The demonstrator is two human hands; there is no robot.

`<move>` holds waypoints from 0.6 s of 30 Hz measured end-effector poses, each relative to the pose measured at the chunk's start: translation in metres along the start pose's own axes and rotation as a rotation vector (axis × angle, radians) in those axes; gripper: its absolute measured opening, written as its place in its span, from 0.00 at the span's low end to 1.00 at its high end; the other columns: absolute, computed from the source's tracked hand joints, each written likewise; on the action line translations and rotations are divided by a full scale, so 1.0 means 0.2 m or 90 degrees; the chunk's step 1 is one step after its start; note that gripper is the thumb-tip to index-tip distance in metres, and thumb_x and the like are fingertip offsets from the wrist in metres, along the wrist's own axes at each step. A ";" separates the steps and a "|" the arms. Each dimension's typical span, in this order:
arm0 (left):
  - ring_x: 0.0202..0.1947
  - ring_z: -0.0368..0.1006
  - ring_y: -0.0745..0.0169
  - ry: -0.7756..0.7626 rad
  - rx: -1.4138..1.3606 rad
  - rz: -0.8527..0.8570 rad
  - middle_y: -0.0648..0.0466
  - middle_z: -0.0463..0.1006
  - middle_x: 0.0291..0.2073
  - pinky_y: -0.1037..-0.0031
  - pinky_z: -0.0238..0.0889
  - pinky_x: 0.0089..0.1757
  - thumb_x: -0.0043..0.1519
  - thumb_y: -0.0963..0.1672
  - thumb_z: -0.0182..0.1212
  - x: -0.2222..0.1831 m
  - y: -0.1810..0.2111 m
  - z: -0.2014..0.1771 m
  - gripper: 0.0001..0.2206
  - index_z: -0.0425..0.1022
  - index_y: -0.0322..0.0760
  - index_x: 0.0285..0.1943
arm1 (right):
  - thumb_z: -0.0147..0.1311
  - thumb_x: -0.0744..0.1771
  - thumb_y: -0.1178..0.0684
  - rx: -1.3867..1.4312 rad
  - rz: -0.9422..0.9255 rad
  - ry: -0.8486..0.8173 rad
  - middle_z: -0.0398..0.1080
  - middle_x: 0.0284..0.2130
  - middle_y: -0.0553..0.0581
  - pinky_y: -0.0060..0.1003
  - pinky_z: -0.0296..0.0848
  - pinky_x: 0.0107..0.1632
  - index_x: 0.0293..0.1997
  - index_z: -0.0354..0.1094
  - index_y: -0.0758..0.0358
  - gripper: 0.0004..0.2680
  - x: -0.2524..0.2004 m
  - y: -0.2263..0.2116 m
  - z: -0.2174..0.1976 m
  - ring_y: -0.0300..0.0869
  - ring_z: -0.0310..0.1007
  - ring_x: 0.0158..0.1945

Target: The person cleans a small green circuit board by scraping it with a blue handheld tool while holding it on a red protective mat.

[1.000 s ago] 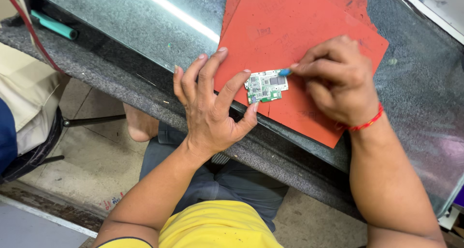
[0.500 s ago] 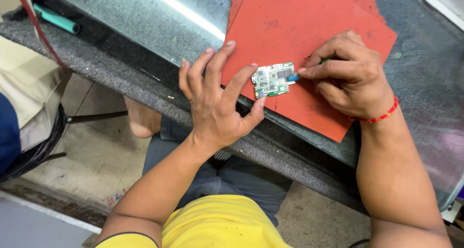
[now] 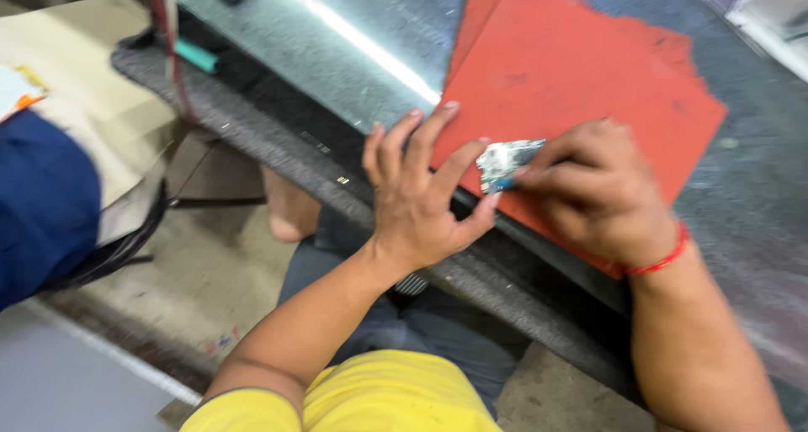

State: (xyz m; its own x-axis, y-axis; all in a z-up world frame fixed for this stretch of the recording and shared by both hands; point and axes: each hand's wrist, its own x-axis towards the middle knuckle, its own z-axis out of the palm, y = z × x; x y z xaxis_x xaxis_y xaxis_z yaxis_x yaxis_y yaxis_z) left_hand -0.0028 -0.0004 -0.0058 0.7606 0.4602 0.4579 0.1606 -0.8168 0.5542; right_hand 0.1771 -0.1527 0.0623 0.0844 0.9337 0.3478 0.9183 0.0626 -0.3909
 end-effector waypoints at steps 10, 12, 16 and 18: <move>0.72 0.52 0.44 0.001 0.006 -0.001 0.49 0.62 0.72 0.44 0.32 0.70 0.60 0.56 0.64 -0.01 0.01 -0.01 0.24 0.74 0.52 0.64 | 0.61 0.60 0.65 -0.045 0.058 0.039 0.72 0.38 0.51 0.41 0.65 0.48 0.40 0.78 0.54 0.11 0.00 -0.03 0.03 0.48 0.69 0.42; 0.72 0.52 0.44 0.000 0.008 0.005 0.49 0.62 0.72 0.44 0.32 0.69 0.60 0.56 0.64 0.00 0.01 -0.01 0.24 0.74 0.52 0.65 | 0.61 0.62 0.64 -0.046 0.153 0.064 0.72 0.41 0.50 0.36 0.66 0.47 0.44 0.78 0.54 0.11 0.01 0.00 -0.01 0.45 0.69 0.45; 0.72 0.52 0.43 0.002 0.009 0.001 0.49 0.62 0.71 0.44 0.32 0.69 0.61 0.56 0.64 0.00 0.01 0.00 0.24 0.74 0.52 0.65 | 0.61 0.61 0.64 -0.070 0.077 0.038 0.72 0.41 0.50 0.43 0.64 0.50 0.46 0.78 0.54 0.13 0.04 -0.08 0.04 0.47 0.69 0.45; 0.72 0.52 0.42 -0.006 0.013 0.000 0.48 0.62 0.71 0.43 0.31 0.69 0.61 0.56 0.63 -0.01 0.01 0.00 0.24 0.74 0.53 0.65 | 0.64 0.60 0.61 -0.054 0.057 0.013 0.71 0.41 0.52 0.43 0.64 0.49 0.48 0.78 0.56 0.14 0.05 -0.12 0.07 0.48 0.68 0.43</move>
State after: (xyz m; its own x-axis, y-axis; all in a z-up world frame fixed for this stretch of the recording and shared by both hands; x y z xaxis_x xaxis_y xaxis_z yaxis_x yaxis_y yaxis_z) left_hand -0.0029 -0.0029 -0.0058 0.7668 0.4563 0.4515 0.1725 -0.8240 0.5397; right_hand 0.1502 -0.1402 0.0641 0.1738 0.9272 0.3319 0.9360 -0.0508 -0.3484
